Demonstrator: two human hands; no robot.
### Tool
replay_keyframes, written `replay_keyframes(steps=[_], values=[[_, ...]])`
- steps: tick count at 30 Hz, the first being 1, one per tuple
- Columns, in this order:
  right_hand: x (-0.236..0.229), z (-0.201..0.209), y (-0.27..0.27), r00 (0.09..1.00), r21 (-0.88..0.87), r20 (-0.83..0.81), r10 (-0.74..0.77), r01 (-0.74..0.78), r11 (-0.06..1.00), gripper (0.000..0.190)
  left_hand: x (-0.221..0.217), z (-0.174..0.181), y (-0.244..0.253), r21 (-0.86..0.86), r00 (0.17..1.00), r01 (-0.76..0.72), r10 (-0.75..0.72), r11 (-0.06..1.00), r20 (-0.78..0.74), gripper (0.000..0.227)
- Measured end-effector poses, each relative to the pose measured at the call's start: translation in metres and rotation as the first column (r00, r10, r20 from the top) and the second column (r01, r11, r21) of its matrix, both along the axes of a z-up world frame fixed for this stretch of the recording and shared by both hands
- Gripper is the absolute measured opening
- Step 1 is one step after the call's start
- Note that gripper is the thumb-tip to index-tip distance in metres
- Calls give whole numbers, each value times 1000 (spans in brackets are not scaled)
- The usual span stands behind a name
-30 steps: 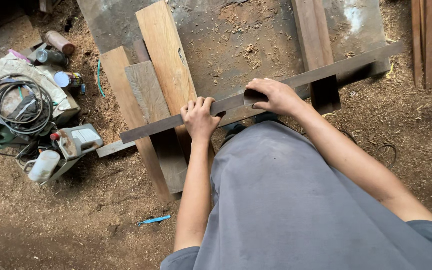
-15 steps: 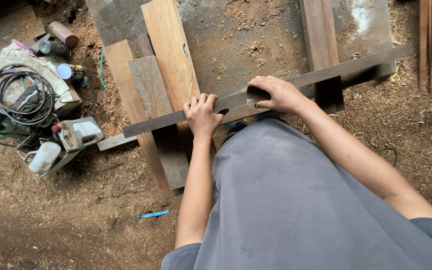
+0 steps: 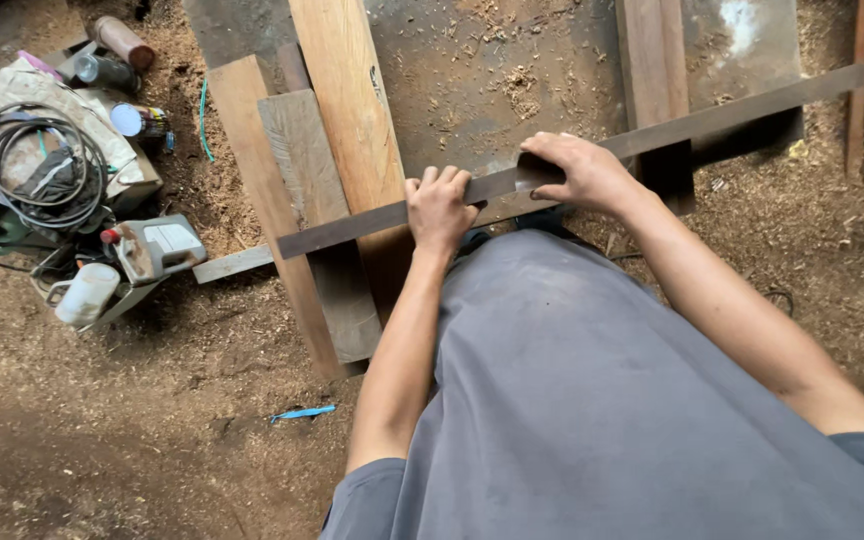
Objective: The person sands a piece of wood by hand using a piece of sandpaper, moving it along the length of the board.
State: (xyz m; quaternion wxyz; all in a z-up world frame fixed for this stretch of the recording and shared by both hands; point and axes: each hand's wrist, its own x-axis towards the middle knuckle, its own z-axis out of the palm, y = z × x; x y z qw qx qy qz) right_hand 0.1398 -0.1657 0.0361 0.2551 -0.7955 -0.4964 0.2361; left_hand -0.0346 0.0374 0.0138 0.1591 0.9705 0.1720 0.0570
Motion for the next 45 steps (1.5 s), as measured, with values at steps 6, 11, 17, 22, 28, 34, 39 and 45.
replay_keyframes(steps=[6, 11, 17, 22, 28, 34, 39, 45], values=[[6, 6, -22, 998, -24, 44, -49, 50, 998, 73, 22, -14, -26, -30, 995, 103, -103, 994, 18, 34], [15, 14, -16, 997, -79, 70, -29, 35, 996, 73, 31, -17, -26, -31, 994, 110, -109, 994, 6, 36], [12, 13, -18, 998, -67, 22, -67, 68, 995, 75, 29, -10, -22, -63, 998, 60, -62, 996, -24, 44], [6, 3, -19, 987, -162, 151, -58, 82, 983, 87, 33, -11, -19, -90, 996, 55, -61, 994, -61, 46], [2, -5, -19, 987, -169, 150, -64, 89, 982, 92, 30, -2, -21, -49, 995, 71, -75, 996, -72, 46], [-7, -3, -11, 972, -222, 215, -94, 142, 965, 90, 35, 3, -22, -30, 994, 71, -73, 997, -84, 50], [-15, -4, -6, 979, -137, 184, -86, 112, 984, 89, 37, 1, -23, -33, 991, 74, -77, 997, -113, 49], [16, -11, -35, 974, -334, 190, -122, 181, 925, 91, 35, 2, -23, -24, 992, 82, -84, 996, -92, 49]])
